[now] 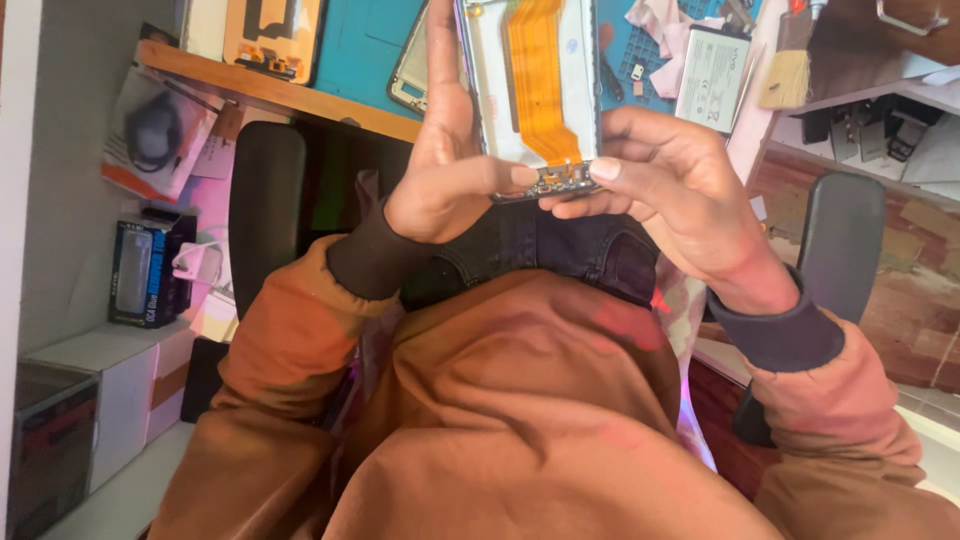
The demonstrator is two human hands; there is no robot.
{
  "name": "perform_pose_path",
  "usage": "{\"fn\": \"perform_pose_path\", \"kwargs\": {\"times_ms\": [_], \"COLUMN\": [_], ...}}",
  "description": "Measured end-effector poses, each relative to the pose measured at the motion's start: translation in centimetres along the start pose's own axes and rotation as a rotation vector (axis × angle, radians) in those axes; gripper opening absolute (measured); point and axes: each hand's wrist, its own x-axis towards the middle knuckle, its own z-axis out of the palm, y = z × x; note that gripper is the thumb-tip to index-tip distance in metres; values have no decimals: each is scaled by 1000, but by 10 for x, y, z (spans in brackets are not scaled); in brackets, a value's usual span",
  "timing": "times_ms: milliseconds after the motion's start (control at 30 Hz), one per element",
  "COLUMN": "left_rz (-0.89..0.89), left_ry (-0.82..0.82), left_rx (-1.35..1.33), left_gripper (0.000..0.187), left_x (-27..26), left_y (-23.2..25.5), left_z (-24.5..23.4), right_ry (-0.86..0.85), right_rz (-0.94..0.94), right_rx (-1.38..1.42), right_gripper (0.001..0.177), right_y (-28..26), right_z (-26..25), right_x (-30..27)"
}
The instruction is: The person disassembles a smartphone, removes a ribbon cable, and reattaches a small internal component using a thin wire. The work is performed on a cluttered workbench with various phone parts and tools visible.
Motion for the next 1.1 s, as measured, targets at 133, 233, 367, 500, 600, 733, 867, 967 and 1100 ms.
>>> {"fn": "perform_pose_path", "kwargs": {"times_ms": [133,233,367,500,600,733,867,967,1100], "left_rz": [10,24,30,28,34,-21,64,38,66], "left_ry": [-42,-59,-97,-101,-22,232,231,184,194], "left_rx": [-59,-19,39,55,117,24,162,195,295], "left_gripper": [125,124,122,121,111,89,83,84,96], "left_x": [-4,-5,-7,-7,-2,6,7,1,-7], "left_y": [-1,-3,-5,-3,-3,3,2,-1,-15], "left_z": [5,5,3,8,16,20,20,14,9], "right_ry": [9,16,25,80,128,40,-16,85,165], "right_rz": [-37,-78,-138,-94,-45,-4,0,-87,-156], "right_rx": [-2,-46,-120,-191,-219,-226,-182,-120,-326], "right_gripper": [34,34,30,27,26,26,29,38,35], "right_y": [-5,-5,0,4,6,3,2,10,16], "right_z": [4,7,9,8,8,4,-1,-2,-4], "right_x": [-5,-8,-8,-6,-5,-6,-3,0,0]}}
